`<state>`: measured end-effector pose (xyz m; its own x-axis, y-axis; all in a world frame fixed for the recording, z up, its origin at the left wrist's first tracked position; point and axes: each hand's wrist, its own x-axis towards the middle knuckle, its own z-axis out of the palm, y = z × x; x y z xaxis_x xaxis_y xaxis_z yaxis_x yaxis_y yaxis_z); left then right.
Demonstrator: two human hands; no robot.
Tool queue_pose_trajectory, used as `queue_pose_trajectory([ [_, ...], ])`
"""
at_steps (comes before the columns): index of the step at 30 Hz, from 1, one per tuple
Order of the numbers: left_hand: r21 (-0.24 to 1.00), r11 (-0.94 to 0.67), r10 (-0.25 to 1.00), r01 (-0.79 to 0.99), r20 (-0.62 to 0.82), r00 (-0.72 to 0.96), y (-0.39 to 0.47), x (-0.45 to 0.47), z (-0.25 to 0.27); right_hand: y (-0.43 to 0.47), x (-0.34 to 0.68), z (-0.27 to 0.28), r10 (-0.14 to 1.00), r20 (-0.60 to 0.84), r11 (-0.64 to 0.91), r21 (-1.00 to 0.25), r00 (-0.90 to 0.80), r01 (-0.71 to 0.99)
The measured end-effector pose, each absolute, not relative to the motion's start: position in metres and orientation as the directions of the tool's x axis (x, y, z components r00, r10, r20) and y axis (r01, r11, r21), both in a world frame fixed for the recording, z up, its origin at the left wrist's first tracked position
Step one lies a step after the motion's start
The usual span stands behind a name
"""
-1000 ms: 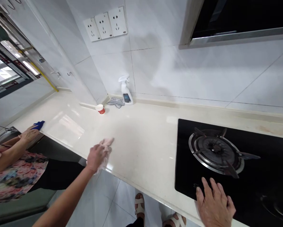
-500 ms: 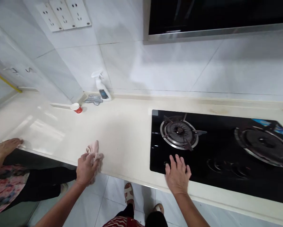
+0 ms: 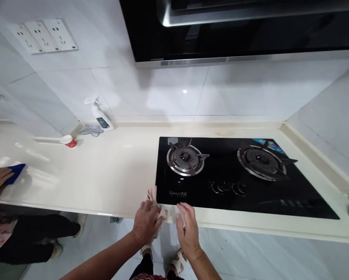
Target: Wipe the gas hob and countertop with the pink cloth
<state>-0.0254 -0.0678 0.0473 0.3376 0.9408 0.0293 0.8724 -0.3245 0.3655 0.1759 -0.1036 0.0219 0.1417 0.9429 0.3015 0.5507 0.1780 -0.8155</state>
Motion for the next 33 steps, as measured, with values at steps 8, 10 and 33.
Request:
queue_pose_trajectory([
  [8,0.735,0.023,0.988,0.677,-0.121,0.098,-0.080,0.031,0.051,-0.157,0.163,0.007,0.992,0.092,0.121,-0.901,-0.090,0.417],
  [10,0.774,0.068,0.985,0.629,-0.154,0.083,-0.080,0.048,0.052,-0.159,0.168,0.005,0.999,0.047,0.045,-0.935,-0.003,0.353],
  [33,0.664,0.688,0.725,-0.294,-0.604,0.331,-0.058,0.097,0.104,-0.127,0.284,0.109,0.784,-0.450,-0.261,-0.864,0.428,-0.430],
])
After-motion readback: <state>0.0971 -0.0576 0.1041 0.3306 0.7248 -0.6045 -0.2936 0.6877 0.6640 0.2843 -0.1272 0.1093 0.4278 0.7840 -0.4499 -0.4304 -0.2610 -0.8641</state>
